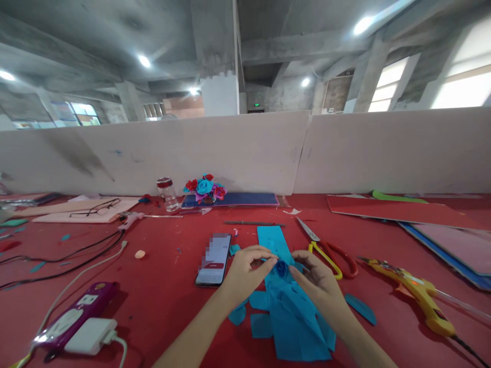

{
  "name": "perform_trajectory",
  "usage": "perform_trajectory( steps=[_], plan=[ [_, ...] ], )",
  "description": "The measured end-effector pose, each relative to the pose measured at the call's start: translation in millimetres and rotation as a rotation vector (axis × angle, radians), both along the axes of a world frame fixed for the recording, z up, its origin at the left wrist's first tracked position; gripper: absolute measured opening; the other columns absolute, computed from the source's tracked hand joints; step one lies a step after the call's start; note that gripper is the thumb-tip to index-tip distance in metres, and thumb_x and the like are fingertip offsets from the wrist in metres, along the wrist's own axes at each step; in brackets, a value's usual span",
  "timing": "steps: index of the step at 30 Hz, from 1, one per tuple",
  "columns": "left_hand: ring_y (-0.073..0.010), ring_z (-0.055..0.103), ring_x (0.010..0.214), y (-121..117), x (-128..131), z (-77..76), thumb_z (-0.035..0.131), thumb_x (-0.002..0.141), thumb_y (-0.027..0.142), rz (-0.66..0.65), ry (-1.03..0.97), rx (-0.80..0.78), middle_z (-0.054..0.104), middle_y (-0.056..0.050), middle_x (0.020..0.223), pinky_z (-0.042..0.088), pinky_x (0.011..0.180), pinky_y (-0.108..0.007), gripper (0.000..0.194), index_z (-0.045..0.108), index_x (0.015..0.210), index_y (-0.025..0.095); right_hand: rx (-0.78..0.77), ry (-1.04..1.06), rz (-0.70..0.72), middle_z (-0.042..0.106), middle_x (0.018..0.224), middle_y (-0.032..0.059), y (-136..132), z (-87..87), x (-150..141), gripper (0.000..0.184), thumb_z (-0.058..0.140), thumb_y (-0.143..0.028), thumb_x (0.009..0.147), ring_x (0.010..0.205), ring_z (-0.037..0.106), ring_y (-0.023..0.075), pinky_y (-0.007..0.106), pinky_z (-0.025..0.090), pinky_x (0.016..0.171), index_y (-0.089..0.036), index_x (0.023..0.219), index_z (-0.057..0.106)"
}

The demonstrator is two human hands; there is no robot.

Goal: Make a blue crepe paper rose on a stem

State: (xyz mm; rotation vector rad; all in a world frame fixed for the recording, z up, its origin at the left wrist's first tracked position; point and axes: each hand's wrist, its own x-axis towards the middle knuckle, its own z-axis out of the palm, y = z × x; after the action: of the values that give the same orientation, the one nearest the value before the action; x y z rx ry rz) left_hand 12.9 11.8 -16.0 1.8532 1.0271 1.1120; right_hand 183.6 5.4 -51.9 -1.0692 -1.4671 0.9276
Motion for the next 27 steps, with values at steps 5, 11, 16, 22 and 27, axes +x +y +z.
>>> perform_trajectory(
  steps=[5, 11, 16, 22, 27],
  plan=[
    [-0.0172, 0.059, 0.081, 0.7, 0.4, -2.5, 0.051, 0.08, 0.034, -0.027, -0.023, -0.018, 0.064, -0.006, 0.089, 0.049, 0.07, -0.026, 0.025, 0.069, 0.086, 0.018, 0.163, -0.177, -0.074, 0.057, 0.097, 0.0073, -0.7, -3.5, 2.0, 0.022, 0.052, -0.03, 0.079, 0.091, 0.054, 0.0211, 0.035, 0.043, 0.078, -0.024, 0.1, 0.05],
    [-0.0175, 0.059, 0.083, -1.4, 0.7, -1.2, 0.052, 0.08, 0.03, -0.015, 0.053, 0.026, 0.065, -0.005, 0.09, 0.048, 0.074, -0.028, 0.021, 0.07, 0.088, 0.022, 0.268, -0.275, -0.095, 0.06, 0.09, 0.0067, -3.1, 0.7, 1.1, 0.009, 0.051, -0.024, 0.077, 0.085, 0.056, 0.0223, 0.035, 0.044, 0.074, -0.024, 0.084, 0.057],
    [-0.0158, 0.059, 0.081, -3.2, 1.1, 1.5, 0.051, 0.081, 0.026, -0.034, 0.077, 0.067, 0.065, -0.003, 0.087, 0.046, 0.074, -0.026, 0.02, 0.069, 0.088, 0.022, 0.259, -0.261, -0.111, 0.061, 0.085, 0.007, -4.2, 5.5, -0.9, 0.005, 0.053, -0.026, 0.077, 0.081, 0.056, 0.0225, 0.036, 0.044, 0.073, -0.024, 0.077, 0.058],
    [-0.015, 0.059, 0.076, -2.2, 0.3, -0.1, 0.049, 0.081, 0.027, -0.033, 0.149, 0.067, 0.066, -0.003, 0.083, 0.045, 0.07, -0.024, 0.022, 0.069, 0.08, 0.019, 0.167, -0.211, -0.049, 0.06, 0.078, 0.0048, 0.1, 2.9, 1.4, 0.01, 0.052, -0.029, 0.077, 0.072, 0.055, 0.0191, 0.031, 0.044, 0.066, -0.021, 0.073, 0.057],
    [-0.0156, 0.06, 0.074, -1.2, -2.9, -1.1, 0.057, 0.075, 0.031, -0.063, 0.221, 0.046, 0.066, -0.002, 0.078, 0.044, 0.071, -0.025, 0.016, 0.068, 0.075, 0.019, 0.057, -0.169, 0.088, 0.058, 0.066, 0.001, 3.6, -0.3, 2.3, 0.012, 0.053, -0.028, 0.074, 0.064, 0.054, 0.016, 0.028, 0.044, 0.062, -0.02, 0.066, 0.056]
  ],
)
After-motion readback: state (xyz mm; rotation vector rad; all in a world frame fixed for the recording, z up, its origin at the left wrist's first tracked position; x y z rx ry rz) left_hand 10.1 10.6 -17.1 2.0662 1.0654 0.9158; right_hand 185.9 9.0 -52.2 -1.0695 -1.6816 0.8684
